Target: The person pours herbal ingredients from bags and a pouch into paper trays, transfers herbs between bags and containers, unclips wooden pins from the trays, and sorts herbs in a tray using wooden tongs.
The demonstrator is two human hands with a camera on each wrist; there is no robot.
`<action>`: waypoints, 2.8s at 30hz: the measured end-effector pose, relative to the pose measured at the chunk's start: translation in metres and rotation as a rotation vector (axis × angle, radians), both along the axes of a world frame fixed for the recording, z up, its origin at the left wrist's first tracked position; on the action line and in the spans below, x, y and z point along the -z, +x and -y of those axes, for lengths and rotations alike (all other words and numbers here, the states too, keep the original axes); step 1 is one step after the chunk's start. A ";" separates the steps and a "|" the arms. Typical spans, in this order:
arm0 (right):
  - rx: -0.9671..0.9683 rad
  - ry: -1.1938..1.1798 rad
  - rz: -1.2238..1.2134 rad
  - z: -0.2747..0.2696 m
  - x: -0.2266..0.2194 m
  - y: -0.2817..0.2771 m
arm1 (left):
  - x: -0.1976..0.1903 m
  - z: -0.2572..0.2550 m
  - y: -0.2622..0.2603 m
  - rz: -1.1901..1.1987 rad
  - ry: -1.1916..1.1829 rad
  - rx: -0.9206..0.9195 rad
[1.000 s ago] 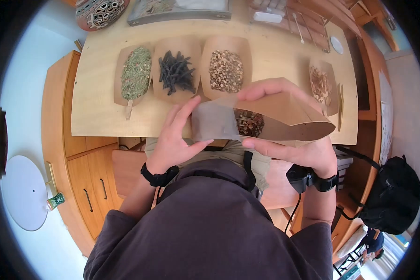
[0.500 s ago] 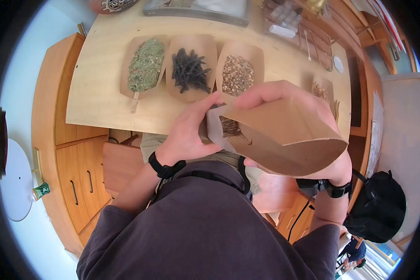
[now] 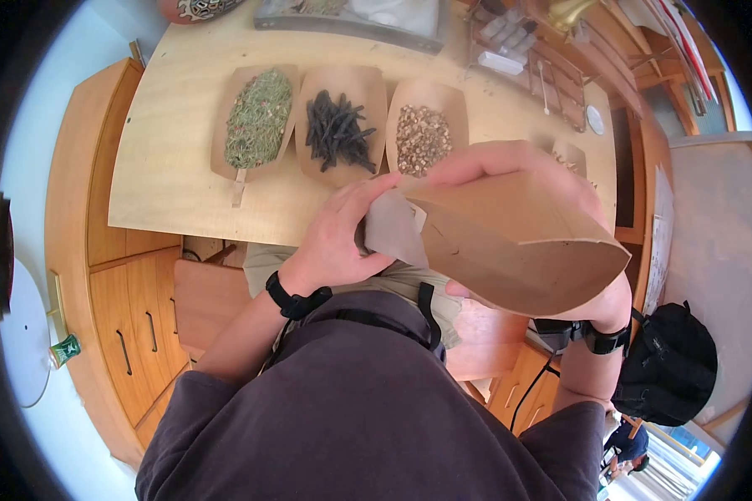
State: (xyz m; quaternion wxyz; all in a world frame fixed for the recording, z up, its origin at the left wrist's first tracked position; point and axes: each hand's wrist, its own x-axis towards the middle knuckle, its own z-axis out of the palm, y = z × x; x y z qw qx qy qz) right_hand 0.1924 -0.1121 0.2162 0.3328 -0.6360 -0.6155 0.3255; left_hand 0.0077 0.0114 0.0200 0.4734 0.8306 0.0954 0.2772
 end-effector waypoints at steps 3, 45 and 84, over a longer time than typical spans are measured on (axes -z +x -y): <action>-0.009 0.014 -0.015 0.005 -0.001 0.004 | 0.000 0.000 -0.001 -0.052 -0.027 0.006; 0.994 0.126 -0.434 0.113 0.163 0.011 | 0.010 0.011 0.005 -0.033 0.036 -0.037; 0.384 0.316 -0.827 0.089 0.108 -0.050 | -0.055 0.047 -0.024 -0.242 -0.936 0.672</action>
